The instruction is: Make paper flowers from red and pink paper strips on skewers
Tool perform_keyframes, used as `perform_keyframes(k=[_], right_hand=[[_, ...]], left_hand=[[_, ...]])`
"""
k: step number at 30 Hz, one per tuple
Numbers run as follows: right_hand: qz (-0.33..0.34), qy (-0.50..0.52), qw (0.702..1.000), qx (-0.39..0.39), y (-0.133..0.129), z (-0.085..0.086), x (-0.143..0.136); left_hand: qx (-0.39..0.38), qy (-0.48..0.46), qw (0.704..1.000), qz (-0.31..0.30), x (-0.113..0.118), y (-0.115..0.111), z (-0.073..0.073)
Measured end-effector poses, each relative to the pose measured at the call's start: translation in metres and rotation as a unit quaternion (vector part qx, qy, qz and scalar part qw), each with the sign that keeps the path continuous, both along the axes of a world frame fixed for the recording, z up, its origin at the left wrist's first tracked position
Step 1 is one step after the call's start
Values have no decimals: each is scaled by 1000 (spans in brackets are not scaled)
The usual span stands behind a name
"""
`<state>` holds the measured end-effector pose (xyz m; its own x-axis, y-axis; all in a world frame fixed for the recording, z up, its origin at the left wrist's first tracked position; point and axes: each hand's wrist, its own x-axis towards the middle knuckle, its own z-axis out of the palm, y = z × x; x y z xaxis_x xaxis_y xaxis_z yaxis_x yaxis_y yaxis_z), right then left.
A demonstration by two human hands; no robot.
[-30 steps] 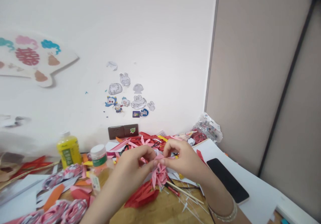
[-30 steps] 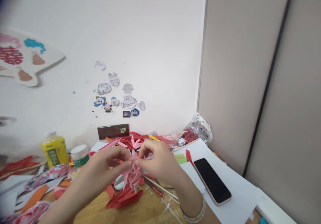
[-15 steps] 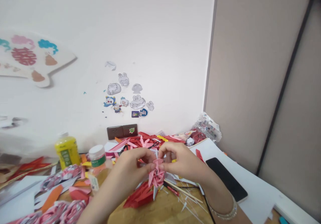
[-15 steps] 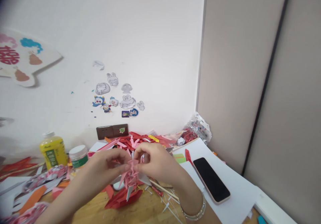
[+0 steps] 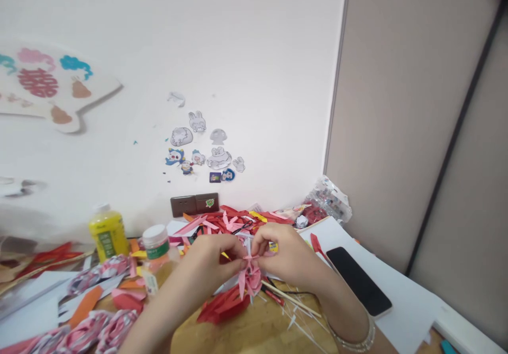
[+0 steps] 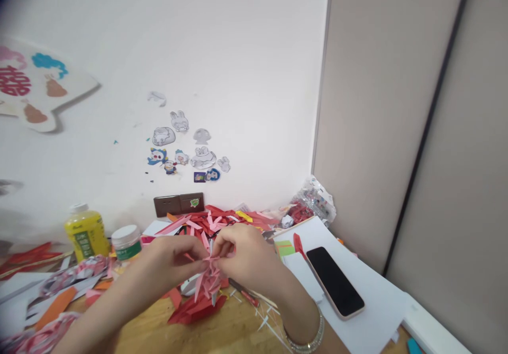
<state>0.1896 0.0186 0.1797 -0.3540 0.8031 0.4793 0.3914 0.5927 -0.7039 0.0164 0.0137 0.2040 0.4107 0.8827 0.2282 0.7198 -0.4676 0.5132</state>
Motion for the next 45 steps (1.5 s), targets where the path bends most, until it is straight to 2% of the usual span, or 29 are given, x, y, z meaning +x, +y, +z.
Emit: perform_keyframes(k=[6, 14, 18, 21, 24, 27, 32, 35, 37, 40, 45], right_hand=[[-11, -31, 999, 34, -3, 0, -1], [5, -26, 1000, -8, -1, -1, 1], [12, -38, 999, -27, -1, 0, 3], [12, -41, 999, -28, -2, 1, 4], [30, -20, 999, -28, -3, 3, 4], [59, 19, 998, -13, -4, 4, 2], [63, 52, 997, 10, -6, 5, -4], [43, 41, 997, 54, -6, 4, -5], [30, 39, 994, 99, -5, 3, -5], [45, 53, 986, 151, -3, 3, -2], [69, 48, 978, 193, -2, 4, 2]], left_hand=[[31, -9, 999, -15, 2, 0, -2], [42, -43, 997, -46, -1, -1, -4], [30, -53, 997, -48, 1, -2, -5], [-32, -91, 993, -67, -5, 5, -9], [-152, -194, 963, -109, -15, 15, -13], [-226, -314, 916, -110, -21, 23, -19], [-267, -353, 882, -163, -12, 30, -31], [-280, -385, 864, -163, -8, 31, -36], [-288, -403, 856, -149, -7, 31, -38], [-275, -429, 851, -128, -5, 30, -36], [-223, -419, 873, -110, -4, 28, -30]])
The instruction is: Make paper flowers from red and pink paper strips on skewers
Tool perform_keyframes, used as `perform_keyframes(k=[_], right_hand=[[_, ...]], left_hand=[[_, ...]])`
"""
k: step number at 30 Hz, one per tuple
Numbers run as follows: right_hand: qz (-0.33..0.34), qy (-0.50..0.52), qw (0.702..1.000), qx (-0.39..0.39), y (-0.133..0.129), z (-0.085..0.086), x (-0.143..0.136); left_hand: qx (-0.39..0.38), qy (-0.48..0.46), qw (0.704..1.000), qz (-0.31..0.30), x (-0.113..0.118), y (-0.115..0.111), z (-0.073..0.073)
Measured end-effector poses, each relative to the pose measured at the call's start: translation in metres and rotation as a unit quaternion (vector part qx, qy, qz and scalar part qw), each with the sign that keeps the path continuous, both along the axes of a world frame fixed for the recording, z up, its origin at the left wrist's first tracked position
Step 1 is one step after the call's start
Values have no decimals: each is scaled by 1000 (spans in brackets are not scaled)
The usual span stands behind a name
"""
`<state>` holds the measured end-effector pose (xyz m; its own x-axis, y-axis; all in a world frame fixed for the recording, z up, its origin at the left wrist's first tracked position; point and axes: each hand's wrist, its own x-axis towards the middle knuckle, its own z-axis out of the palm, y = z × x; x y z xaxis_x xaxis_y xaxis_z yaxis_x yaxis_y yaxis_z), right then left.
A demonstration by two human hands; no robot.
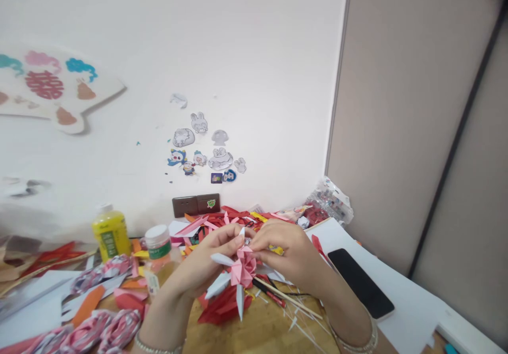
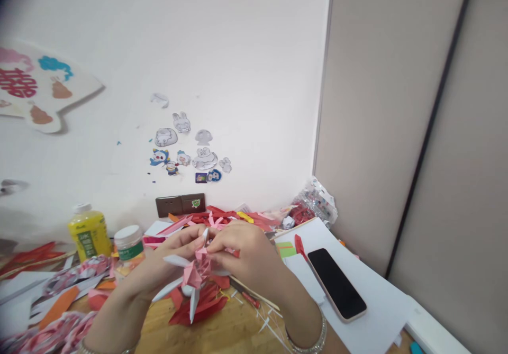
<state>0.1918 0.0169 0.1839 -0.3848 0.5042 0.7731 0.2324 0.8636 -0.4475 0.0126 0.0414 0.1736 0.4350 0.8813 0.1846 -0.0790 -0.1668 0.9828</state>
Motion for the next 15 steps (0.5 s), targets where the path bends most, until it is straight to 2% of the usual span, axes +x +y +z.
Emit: perform_keyframes(k=[5, 7, 12, 15], right_hand=[[23, -20, 999, 33, 1, 0, 0], [25, -17, 999, 27, 1, -1, 0], [12, 19, 991, -131, -2, 3, 1], [26, 12, 988, -150, -6, 7, 1]], left_hand=[[27, 26, 999, -16, 0, -4, 7], [44, 40, 998, 1, 2, -7, 10], [110, 88, 987, 72, 5, -12, 20], [160, 132, 974, 92, 5, -13, 23]])
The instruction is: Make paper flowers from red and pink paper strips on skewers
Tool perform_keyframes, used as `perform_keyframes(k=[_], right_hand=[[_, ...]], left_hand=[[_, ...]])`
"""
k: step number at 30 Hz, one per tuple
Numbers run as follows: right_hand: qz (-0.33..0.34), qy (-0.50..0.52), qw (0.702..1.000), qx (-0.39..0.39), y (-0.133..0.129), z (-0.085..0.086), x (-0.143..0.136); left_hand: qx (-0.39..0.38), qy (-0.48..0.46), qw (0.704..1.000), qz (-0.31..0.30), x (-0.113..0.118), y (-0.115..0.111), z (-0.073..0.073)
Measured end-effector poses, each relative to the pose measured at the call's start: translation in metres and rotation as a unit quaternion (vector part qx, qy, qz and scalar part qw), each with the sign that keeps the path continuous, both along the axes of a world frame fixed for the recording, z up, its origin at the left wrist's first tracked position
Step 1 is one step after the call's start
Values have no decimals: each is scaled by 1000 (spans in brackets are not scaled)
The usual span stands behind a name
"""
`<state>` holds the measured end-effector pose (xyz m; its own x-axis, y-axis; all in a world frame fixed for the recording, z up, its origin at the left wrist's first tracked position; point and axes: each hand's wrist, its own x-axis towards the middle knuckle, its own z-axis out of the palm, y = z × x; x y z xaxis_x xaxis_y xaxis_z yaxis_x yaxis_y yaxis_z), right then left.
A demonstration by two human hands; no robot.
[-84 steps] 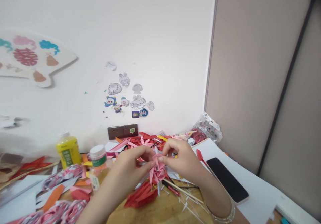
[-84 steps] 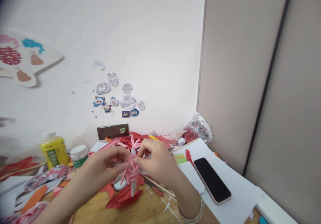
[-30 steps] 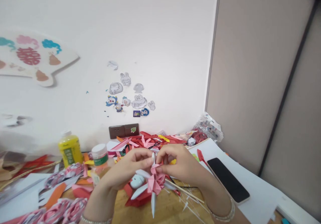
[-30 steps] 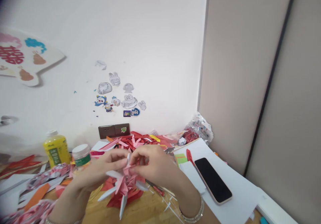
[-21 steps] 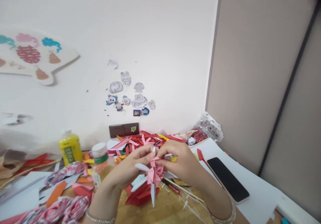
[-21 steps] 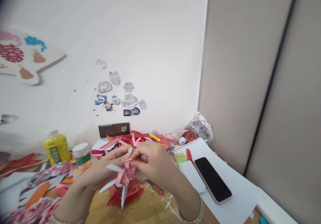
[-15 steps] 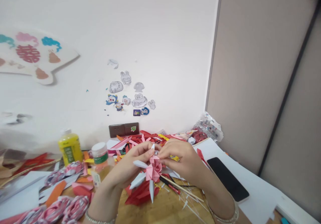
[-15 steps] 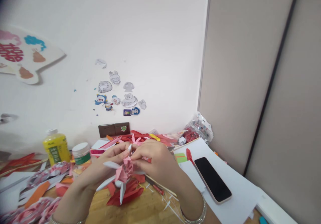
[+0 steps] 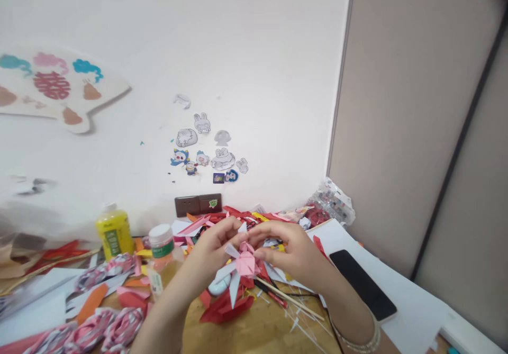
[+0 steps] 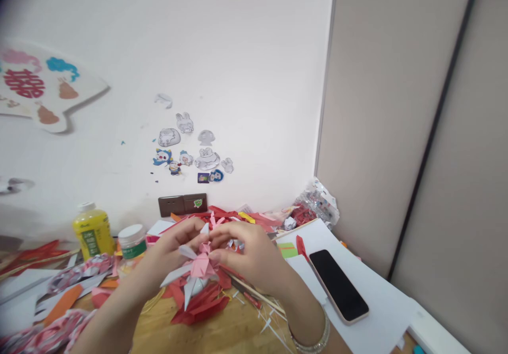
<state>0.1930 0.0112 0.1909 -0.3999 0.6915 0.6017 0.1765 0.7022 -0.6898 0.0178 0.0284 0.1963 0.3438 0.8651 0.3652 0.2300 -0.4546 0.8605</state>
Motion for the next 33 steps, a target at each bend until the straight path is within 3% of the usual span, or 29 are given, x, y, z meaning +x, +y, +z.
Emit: perform_keyframes(k=[8, 14, 19, 22, 27, 33], right_hand=[[-85, -81, 987, 114, -7, 3, 3], [-111, -155, 939, 288, -7, -2, 2], [-108, -176, 909, 362, -12, -1, 2], [-96, -153, 908, 378, -16, 1, 0], [-150, -48, 920, 359, -17, 3, -4], [-117, -71, 940, 312, -17, 2, -7]], left_hand=[[78, 98, 990, 64, -1, -8, 3], [89, 100, 987, 90, 2, -8, 1], [105, 82, 984, 121, -2, -7, 4], [117, 58, 983, 131, -6, -9, 7], [161, 95, 976, 111, 2, -22, 11], [196, 142, 965, 99, 5, -29, 11]])
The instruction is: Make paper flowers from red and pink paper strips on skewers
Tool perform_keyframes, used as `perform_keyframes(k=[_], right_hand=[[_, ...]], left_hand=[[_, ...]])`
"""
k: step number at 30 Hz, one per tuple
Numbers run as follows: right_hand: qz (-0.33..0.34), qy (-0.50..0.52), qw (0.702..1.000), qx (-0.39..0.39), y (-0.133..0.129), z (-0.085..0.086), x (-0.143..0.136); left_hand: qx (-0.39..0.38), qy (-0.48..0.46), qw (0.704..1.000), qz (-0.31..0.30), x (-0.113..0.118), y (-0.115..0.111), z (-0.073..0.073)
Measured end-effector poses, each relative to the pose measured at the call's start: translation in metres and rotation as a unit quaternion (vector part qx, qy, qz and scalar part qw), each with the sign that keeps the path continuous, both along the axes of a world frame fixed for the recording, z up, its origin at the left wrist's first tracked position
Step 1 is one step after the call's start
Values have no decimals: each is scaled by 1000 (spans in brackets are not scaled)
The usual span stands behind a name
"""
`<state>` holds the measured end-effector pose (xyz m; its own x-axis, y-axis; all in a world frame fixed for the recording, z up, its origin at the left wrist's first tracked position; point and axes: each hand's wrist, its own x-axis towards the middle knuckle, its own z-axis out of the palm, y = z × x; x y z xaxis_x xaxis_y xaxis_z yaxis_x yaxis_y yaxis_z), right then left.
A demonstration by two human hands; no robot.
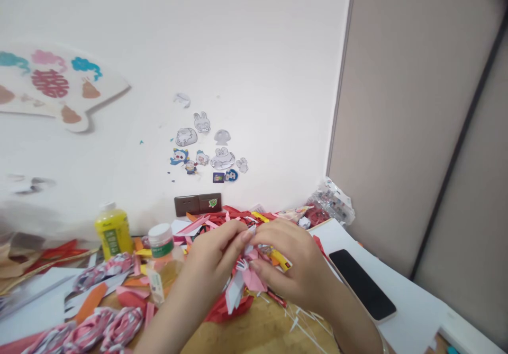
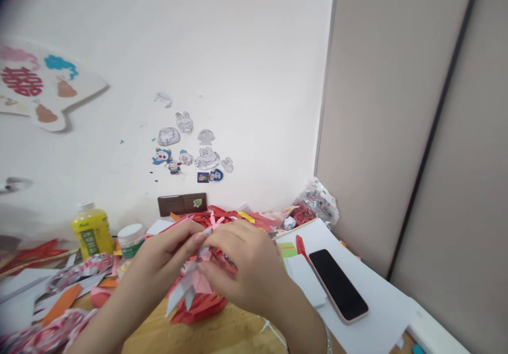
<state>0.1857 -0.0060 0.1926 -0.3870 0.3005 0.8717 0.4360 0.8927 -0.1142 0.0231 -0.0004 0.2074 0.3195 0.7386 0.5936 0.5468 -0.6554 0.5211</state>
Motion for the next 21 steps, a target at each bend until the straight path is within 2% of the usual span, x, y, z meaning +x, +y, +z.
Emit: perform_keyframes(k=[7, 21], right_hand=[[23, -12, 999, -22, -3, -2, -7], [40, 21, 998, 43, -7, -2, -12]], left_hand=[[38, -28, 997, 59, 0, 1, 1], [36, -60, 990, 123, -4, 0, -3]])
